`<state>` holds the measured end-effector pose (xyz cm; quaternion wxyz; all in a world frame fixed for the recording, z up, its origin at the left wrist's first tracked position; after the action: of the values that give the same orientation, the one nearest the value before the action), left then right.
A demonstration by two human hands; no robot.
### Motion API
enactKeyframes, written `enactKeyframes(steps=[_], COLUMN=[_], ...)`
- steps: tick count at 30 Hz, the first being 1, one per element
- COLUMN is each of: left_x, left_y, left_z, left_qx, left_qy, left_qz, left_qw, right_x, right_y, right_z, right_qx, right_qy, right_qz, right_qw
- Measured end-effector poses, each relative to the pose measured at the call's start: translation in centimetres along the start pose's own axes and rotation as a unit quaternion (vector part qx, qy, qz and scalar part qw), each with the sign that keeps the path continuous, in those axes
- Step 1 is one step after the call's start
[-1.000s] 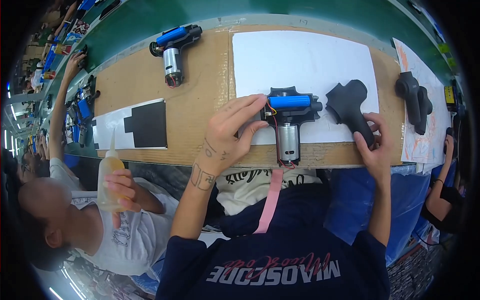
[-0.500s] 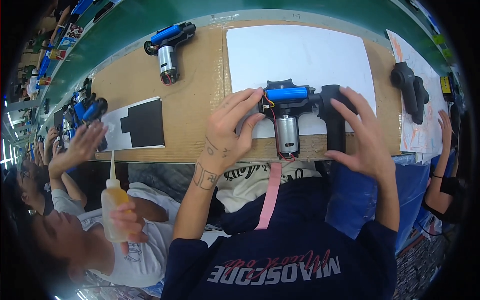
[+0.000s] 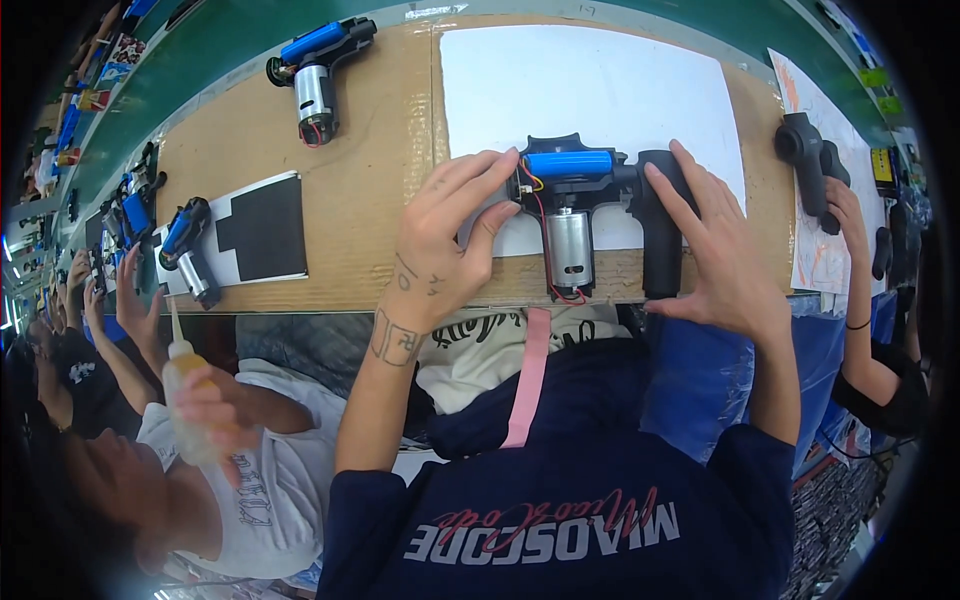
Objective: Assembling the plastic casings and internal components of portable massage guns on a production line.
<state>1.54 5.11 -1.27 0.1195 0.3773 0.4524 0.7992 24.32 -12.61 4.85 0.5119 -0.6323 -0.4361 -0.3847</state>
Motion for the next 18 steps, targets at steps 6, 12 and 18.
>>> enactKeyframes(steps=[6,12,18], left_x=[-0.2,-0.1,0.2], left_y=[-0.1,-0.4,-0.1], left_z=[0.1,-0.1,0.4], left_qx=[-0.019,-0.05,0.043], left_qy=[0.003,0.026,0.024], left_qz=[0.011,0.029,-0.027], left_qw=[1.0,0.998,0.998], right_x=[-0.3,0.3,3.1], right_y=[0.2,1.1,3.7], right_z=[0.0,0.3,2.0], right_qx=[0.005,0.009,0.023], right_qy=[0.022,0.026,0.135], right_qz=[-0.004,-0.006,0.11], right_qw=[1.0,1.0,0.984])
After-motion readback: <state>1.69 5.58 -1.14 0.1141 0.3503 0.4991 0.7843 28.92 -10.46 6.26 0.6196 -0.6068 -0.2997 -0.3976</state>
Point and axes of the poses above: each hand's wrist, its own z-axis towards the middle knuckle, its own x-axis out of the back of the hand, y = z × x, the point moved 2 cm from there along z, towards the middle knuckle, and after that the axes turned 3 degrees about x, right-handed, at the moved point
